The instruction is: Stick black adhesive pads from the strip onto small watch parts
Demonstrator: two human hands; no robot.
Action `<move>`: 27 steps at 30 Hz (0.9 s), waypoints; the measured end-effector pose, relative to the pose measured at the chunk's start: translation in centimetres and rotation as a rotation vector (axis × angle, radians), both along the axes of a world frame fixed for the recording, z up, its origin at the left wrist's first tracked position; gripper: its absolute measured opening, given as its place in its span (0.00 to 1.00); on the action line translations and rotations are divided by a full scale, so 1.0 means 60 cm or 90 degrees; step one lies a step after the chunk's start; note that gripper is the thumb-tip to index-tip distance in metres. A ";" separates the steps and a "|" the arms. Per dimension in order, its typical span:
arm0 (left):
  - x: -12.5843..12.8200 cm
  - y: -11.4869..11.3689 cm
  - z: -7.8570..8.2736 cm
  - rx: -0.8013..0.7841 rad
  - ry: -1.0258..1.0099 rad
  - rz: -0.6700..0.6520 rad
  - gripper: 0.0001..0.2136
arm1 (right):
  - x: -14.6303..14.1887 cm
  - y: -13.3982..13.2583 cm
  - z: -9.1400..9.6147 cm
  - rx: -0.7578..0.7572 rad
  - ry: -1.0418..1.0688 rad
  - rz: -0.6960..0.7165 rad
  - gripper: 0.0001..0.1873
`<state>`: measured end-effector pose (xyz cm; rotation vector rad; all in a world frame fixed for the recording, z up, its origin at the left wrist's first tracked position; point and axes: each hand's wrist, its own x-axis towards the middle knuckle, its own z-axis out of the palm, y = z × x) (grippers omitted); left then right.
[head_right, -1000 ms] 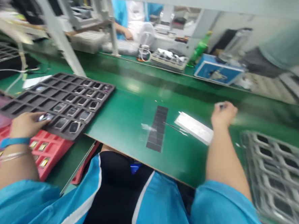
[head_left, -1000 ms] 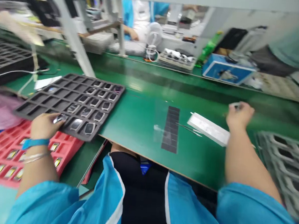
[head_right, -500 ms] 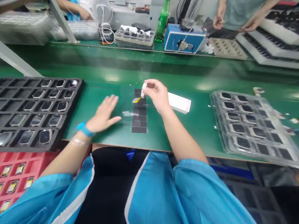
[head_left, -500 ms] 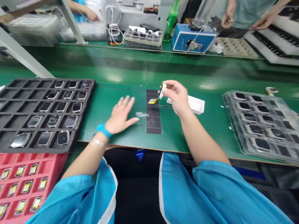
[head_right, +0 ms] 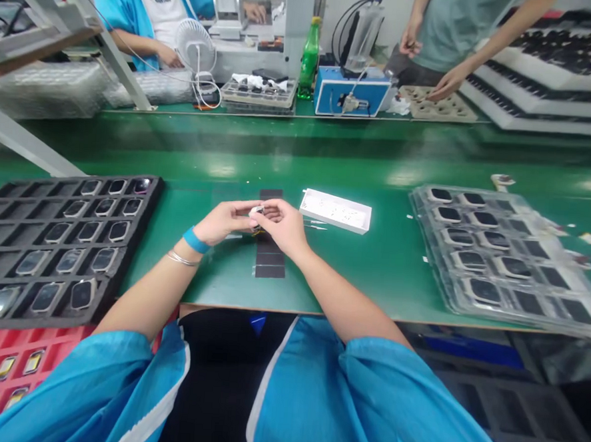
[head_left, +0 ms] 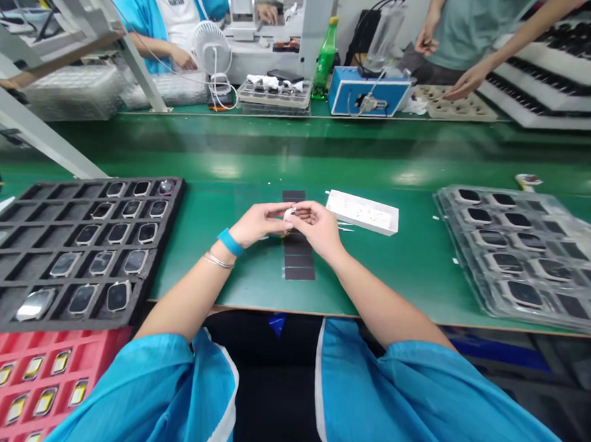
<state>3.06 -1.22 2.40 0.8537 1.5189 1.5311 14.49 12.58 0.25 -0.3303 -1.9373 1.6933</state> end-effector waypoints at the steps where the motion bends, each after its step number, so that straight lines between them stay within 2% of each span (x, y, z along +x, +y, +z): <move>1: 0.003 0.009 -0.006 0.008 -0.055 -0.002 0.32 | 0.001 0.005 0.000 0.004 0.000 -0.002 0.24; 4: -0.005 0.010 -0.020 0.023 -0.166 0.011 0.27 | 0.010 0.032 -0.001 0.065 -0.052 0.001 0.22; 6: -0.017 -0.001 -0.026 0.046 -0.224 0.015 0.25 | 0.018 0.042 -0.004 0.207 -0.139 0.037 0.19; 8: -0.026 -0.012 -0.030 0.072 -0.265 0.021 0.24 | 0.022 0.036 -0.013 0.396 -0.217 0.109 0.16; 10: -0.028 -0.018 -0.033 0.089 -0.285 0.029 0.23 | 0.019 0.016 -0.028 0.543 -0.253 0.162 0.21; 12: -0.025 -0.019 -0.035 0.095 -0.289 0.031 0.24 | 0.009 -0.005 -0.044 0.612 -0.267 0.185 0.28; 14: -0.019 -0.017 -0.037 0.104 -0.285 0.029 0.26 | -0.003 -0.016 -0.053 0.609 -0.260 0.201 0.29; 16: -0.012 -0.014 -0.038 0.117 -0.277 0.026 0.29 | -0.010 -0.011 -0.052 0.545 -0.217 0.169 0.23; 19: -0.002 -0.010 -0.039 0.130 -0.259 0.035 0.31 | -0.002 0.005 -0.029 0.399 -0.084 -0.008 0.17; 21: 0.007 -0.006 -0.040 0.143 -0.246 0.051 0.31 | 0.010 0.007 -0.011 0.349 0.007 -0.077 0.11; 23: 0.015 -0.002 -0.041 0.162 -0.226 0.074 0.31 | 0.021 0.000 0.002 0.361 0.060 -0.071 0.06; 27: 0.027 0.003 -0.042 0.192 -0.187 0.118 0.30 | 0.024 -0.021 0.004 0.430 0.069 -0.066 0.05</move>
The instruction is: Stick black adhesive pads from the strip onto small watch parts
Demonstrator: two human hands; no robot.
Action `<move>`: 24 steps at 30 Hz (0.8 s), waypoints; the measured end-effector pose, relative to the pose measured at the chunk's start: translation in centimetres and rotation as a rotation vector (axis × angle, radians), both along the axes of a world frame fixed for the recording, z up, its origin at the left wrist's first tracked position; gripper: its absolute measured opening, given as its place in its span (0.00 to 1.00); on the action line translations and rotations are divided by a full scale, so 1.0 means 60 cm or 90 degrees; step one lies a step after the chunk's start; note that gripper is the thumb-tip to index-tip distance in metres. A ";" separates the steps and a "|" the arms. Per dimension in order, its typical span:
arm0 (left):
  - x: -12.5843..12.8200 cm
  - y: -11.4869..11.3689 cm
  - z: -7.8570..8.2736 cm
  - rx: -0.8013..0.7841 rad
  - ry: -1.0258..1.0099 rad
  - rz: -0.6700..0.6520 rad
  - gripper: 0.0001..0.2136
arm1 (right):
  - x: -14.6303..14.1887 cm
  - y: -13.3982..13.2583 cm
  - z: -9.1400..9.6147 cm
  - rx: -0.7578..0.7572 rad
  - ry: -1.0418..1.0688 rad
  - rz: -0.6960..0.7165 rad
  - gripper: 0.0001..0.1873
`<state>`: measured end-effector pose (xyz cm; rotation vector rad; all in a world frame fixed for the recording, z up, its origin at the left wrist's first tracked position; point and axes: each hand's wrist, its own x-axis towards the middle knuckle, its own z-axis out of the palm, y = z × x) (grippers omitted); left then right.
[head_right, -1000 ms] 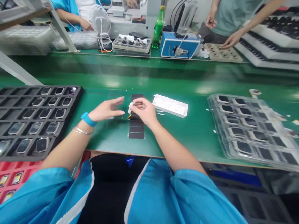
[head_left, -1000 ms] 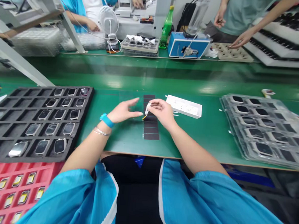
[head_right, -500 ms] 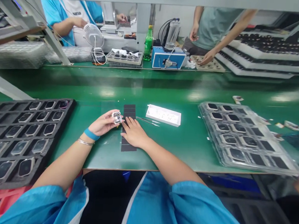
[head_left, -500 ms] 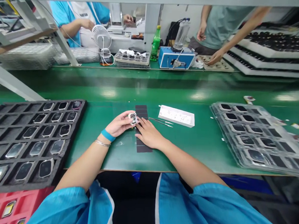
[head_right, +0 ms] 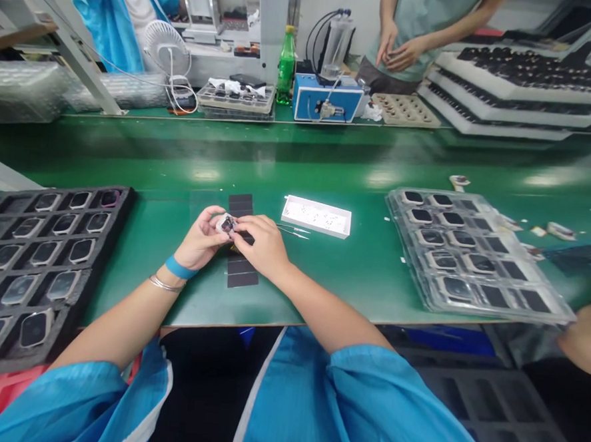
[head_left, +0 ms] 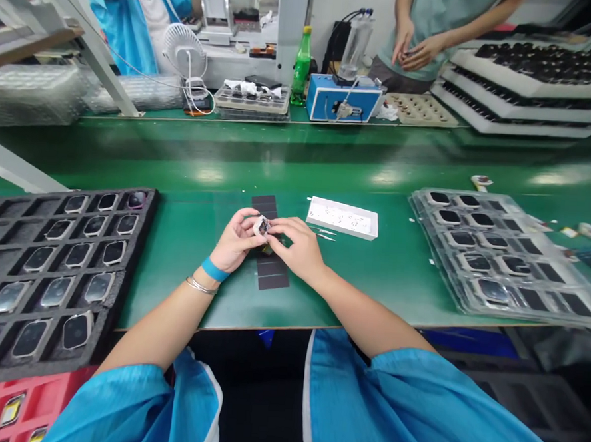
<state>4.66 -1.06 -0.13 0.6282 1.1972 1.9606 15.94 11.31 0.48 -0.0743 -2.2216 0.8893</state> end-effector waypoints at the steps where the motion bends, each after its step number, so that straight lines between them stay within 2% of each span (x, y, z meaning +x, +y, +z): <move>1: 0.001 0.001 0.000 0.002 0.006 0.009 0.30 | -0.001 -0.002 -0.002 0.012 -0.004 -0.007 0.06; 7: 0.002 0.006 -0.009 0.009 0.055 0.055 0.30 | -0.001 -0.002 -0.007 0.054 -0.074 -0.050 0.08; 12: 0.009 0.012 -0.014 0.018 0.077 0.092 0.30 | -0.003 -0.011 -0.007 0.088 -0.058 -0.071 0.08; 15: 0.011 0.011 -0.011 0.011 0.047 0.072 0.30 | -0.004 -0.006 -0.002 0.114 -0.029 -0.072 0.09; 18: 0.007 0.005 -0.005 0.000 -0.033 0.023 0.29 | 0.007 0.045 0.015 0.108 -0.038 -0.096 0.09; 22: 0.001 0.000 -0.003 -0.004 -0.092 -0.017 0.30 | 0.040 0.159 0.042 0.061 -0.234 -0.308 0.07; 24: 0.000 0.000 -0.004 -0.003 -0.089 -0.035 0.30 | 0.047 0.188 0.047 0.046 -0.307 -0.372 0.07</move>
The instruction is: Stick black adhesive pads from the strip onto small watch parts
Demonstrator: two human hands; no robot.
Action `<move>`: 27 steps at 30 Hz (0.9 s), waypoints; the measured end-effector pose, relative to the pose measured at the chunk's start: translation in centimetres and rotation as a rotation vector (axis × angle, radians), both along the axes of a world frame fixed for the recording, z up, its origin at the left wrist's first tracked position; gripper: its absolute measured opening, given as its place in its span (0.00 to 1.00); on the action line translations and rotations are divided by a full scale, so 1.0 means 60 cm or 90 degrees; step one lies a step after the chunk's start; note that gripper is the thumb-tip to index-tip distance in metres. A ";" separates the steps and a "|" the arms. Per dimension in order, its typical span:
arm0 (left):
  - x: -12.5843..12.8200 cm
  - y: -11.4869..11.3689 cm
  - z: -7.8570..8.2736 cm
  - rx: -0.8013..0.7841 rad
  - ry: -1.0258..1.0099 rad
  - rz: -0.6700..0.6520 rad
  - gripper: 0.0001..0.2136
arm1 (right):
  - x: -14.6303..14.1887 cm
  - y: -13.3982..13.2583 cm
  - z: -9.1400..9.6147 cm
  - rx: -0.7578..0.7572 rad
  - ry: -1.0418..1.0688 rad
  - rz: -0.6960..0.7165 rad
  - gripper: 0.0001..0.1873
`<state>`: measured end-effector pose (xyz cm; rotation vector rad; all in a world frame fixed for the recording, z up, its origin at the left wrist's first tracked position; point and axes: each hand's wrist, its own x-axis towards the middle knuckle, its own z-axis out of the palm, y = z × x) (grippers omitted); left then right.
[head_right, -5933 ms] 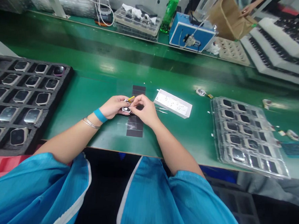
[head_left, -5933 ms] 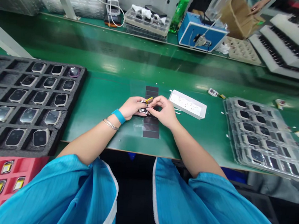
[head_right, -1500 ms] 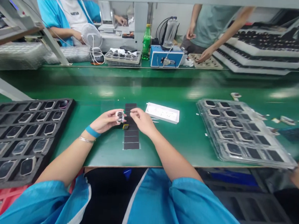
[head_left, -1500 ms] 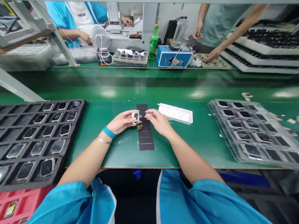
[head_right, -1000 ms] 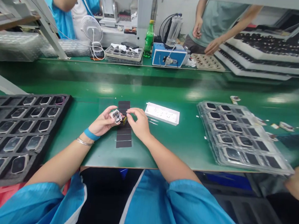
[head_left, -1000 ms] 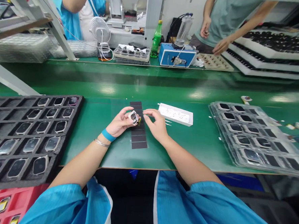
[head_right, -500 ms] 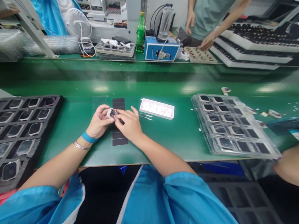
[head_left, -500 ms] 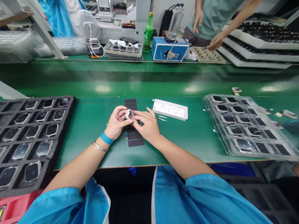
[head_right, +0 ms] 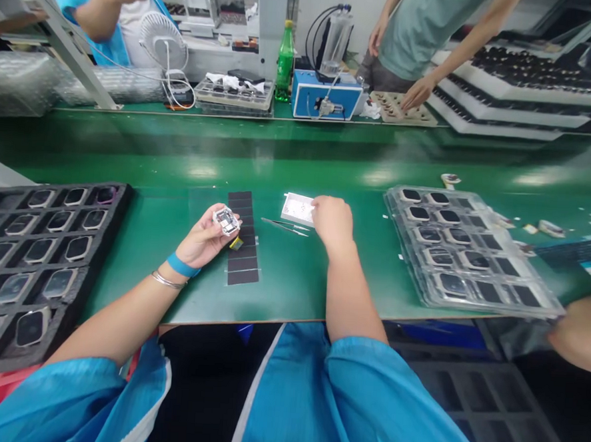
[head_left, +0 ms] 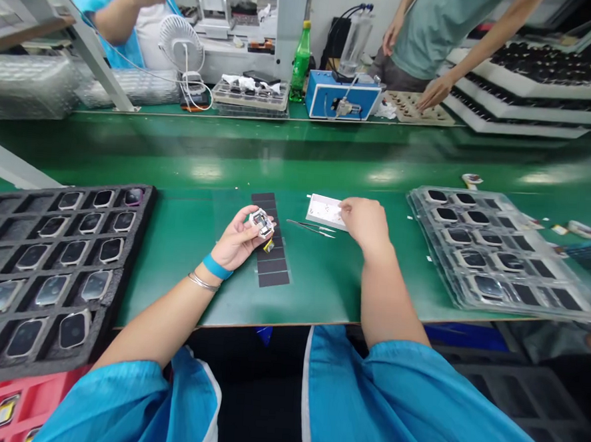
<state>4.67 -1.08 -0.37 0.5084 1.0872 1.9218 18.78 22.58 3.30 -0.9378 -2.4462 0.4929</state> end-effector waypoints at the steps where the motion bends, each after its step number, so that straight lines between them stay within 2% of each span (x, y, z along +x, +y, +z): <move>1: 0.000 0.001 -0.001 0.002 0.000 -0.007 0.29 | -0.002 -0.001 0.000 -0.014 0.017 0.001 0.07; 3: 0.002 0.002 -0.002 0.006 -0.006 -0.014 0.29 | -0.014 -0.031 -0.006 -0.088 0.128 0.079 0.06; 5: 0.003 0.003 -0.002 0.011 -0.011 -0.015 0.28 | -0.031 -0.085 -0.018 -0.210 0.244 0.198 0.08; 7: 0.004 0.002 -0.002 0.016 -0.006 -0.011 0.29 | -0.044 -0.136 -0.030 -0.296 0.295 0.279 0.08; 8: 0.004 0.002 -0.002 0.019 -0.001 -0.009 0.29 | -0.048 -0.156 -0.035 -0.309 0.306 0.295 0.08; 10: 0.004 0.002 -0.002 0.025 0.010 -0.002 0.29 | -0.051 -0.177 -0.043 -0.297 0.322 0.296 0.07; 14: 0.005 0.003 -0.001 0.027 0.022 0.006 0.30 | -0.050 -0.175 -0.052 -0.245 0.336 0.298 0.06; 19: 0.009 0.007 -0.003 0.021 0.022 0.022 0.30 | -0.049 -0.174 -0.057 0.009 0.254 0.341 0.08; 21: 0.008 0.007 -0.004 0.010 0.013 0.025 0.30 | -0.050 -0.177 -0.056 0.039 0.205 0.345 0.09; 23: 0.006 0.006 -0.003 0.008 -0.004 0.024 0.29 | -0.053 -0.177 -0.054 -0.059 0.212 0.335 0.05; 24: 0.004 0.005 -0.002 0.013 -0.014 0.023 0.29 | -0.055 -0.176 -0.054 -0.166 0.238 0.331 0.03; 27: -0.002 0.000 0.004 0.039 -0.033 0.010 0.28 | -0.061 -0.171 -0.055 -0.633 0.247 0.373 0.15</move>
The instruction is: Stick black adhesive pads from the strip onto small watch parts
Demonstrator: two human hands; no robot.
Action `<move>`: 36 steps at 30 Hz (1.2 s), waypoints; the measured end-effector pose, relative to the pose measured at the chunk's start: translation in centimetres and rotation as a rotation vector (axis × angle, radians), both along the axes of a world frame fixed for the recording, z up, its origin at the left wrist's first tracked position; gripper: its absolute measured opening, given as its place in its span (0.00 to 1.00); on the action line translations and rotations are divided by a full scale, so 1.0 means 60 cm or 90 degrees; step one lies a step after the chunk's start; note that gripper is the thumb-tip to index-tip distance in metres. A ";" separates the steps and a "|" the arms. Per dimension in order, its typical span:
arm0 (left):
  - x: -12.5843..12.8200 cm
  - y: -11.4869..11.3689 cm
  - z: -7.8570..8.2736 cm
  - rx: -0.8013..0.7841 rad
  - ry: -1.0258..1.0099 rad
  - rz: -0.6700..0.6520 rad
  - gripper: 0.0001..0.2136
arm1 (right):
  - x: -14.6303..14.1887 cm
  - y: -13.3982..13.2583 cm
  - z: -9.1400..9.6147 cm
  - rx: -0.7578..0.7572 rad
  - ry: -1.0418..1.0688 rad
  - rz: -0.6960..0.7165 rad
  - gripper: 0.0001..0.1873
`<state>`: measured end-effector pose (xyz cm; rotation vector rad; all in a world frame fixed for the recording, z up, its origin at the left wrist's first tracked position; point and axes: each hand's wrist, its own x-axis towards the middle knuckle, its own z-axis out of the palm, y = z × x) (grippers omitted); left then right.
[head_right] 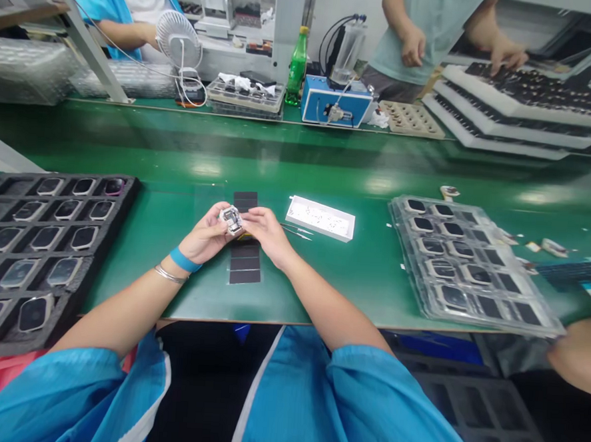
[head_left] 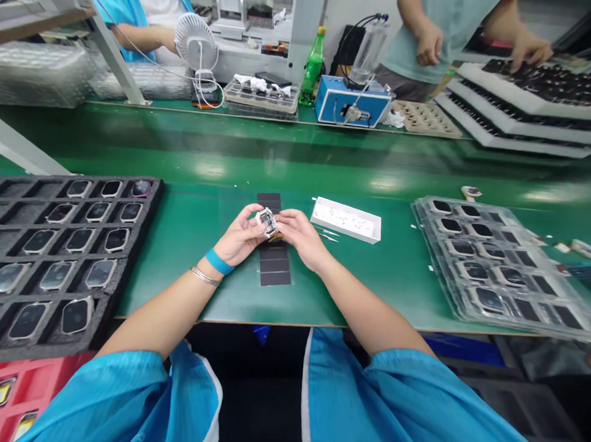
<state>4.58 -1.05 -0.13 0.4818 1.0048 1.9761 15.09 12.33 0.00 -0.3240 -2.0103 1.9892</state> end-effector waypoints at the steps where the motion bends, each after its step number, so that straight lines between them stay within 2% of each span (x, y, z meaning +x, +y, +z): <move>1: -0.002 -0.002 0.002 0.006 -0.002 -0.007 0.28 | -0.002 0.003 -0.001 -0.118 -0.051 0.072 0.19; 2: -0.003 -0.003 0.005 0.010 -0.004 -0.013 0.27 | -0.003 0.007 -0.001 -0.200 -0.106 0.135 0.21; 4: -0.005 -0.006 0.008 0.013 -0.007 -0.021 0.27 | -0.003 0.017 -0.001 -0.270 -0.182 0.184 0.23; 7: -0.008 -0.009 0.009 0.009 -0.011 -0.024 0.27 | 0.001 0.033 0.007 -0.268 -0.156 0.124 0.20; 10: -0.009 -0.011 0.008 -0.007 -0.016 -0.033 0.28 | 0.009 0.039 0.022 -0.207 -0.051 0.056 0.20; 14: -0.004 -0.012 0.010 -0.039 -0.021 -0.091 0.29 | 0.018 0.023 0.034 -0.014 0.106 -0.009 0.19; 17: 0.000 -0.012 0.011 -0.058 -0.022 -0.158 0.29 | 0.022 0.011 0.033 0.101 0.156 -0.016 0.16; 21: 0.000 -0.011 0.007 -0.072 -0.025 -0.218 0.26 | 0.028 0.022 0.036 0.122 0.122 0.036 0.18; 24: -0.002 -0.010 0.004 -0.082 -0.031 -0.239 0.24 | 0.034 0.040 0.046 0.178 0.053 0.052 0.17; 27: -0.004 -0.010 0.003 -0.100 -0.032 -0.242 0.22 | 0.042 0.051 0.056 0.134 -0.006 0.094 0.20; 30: -0.005 -0.012 0.003 -0.114 -0.022 -0.237 0.21 | 0.048 0.048 0.062 0.115 0.016 0.131 0.20; 32: -0.005 -0.013 0.002 -0.118 -0.020 -0.236 0.21 | 0.050 0.041 0.063 0.155 0.042 0.114 0.18; 36: -0.002 -0.014 0.001 -0.126 -0.028 -0.273 0.22 | 0.045 0.027 0.057 0.266 0.094 0.010 0.15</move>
